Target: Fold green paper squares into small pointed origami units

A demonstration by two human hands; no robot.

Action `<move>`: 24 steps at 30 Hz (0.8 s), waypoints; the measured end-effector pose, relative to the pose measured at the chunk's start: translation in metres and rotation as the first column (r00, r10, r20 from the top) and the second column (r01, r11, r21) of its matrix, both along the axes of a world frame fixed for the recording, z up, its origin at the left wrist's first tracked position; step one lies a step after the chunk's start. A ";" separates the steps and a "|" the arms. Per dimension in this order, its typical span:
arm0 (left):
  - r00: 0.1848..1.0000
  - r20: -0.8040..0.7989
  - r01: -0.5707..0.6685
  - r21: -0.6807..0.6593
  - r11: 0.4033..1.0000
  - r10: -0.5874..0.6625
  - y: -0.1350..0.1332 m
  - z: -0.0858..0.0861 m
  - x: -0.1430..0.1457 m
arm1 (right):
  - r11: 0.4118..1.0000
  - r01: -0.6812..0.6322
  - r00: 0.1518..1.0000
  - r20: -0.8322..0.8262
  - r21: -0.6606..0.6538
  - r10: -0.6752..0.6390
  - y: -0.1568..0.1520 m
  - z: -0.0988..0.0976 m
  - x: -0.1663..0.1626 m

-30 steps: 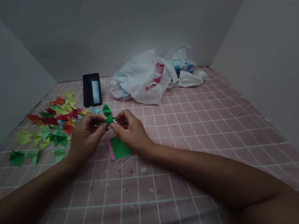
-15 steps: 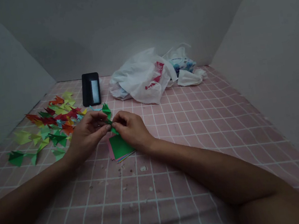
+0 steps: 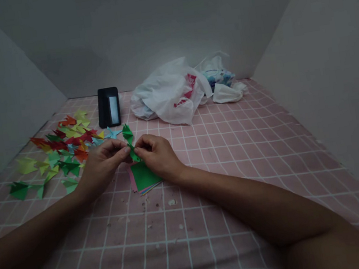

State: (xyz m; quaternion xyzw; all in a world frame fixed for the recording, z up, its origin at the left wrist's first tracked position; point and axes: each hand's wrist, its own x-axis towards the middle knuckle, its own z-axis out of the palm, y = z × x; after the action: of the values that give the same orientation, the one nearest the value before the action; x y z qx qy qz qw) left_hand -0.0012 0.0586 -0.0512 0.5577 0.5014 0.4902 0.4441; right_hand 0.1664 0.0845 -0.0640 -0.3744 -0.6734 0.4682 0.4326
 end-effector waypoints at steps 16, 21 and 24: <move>0.936 -0.331 -0.011 0.313 0.950 0.120 0.001 -0.006 -0.005 | 0.998 0.044 0.999 -0.023 -0.053 -0.045 -0.003 0.003 -0.001; 0.884 -0.405 -0.050 0.416 0.908 0.234 -0.001 -0.005 -0.004 | 0.980 -0.019 0.999 0.033 -0.196 0.026 -0.004 0.005 -0.001; 0.899 -0.374 -0.072 0.387 0.919 0.228 -0.003 -0.004 -0.003 | 0.963 -0.050 0.999 0.006 -0.263 0.053 -0.005 0.004 -0.002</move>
State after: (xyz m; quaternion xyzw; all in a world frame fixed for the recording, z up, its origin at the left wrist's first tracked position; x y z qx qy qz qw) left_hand -0.0043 0.0554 -0.0554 0.6796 0.5265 0.4789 0.1777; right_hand 0.1645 0.0800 -0.0596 -0.4138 -0.6176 0.5622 0.3623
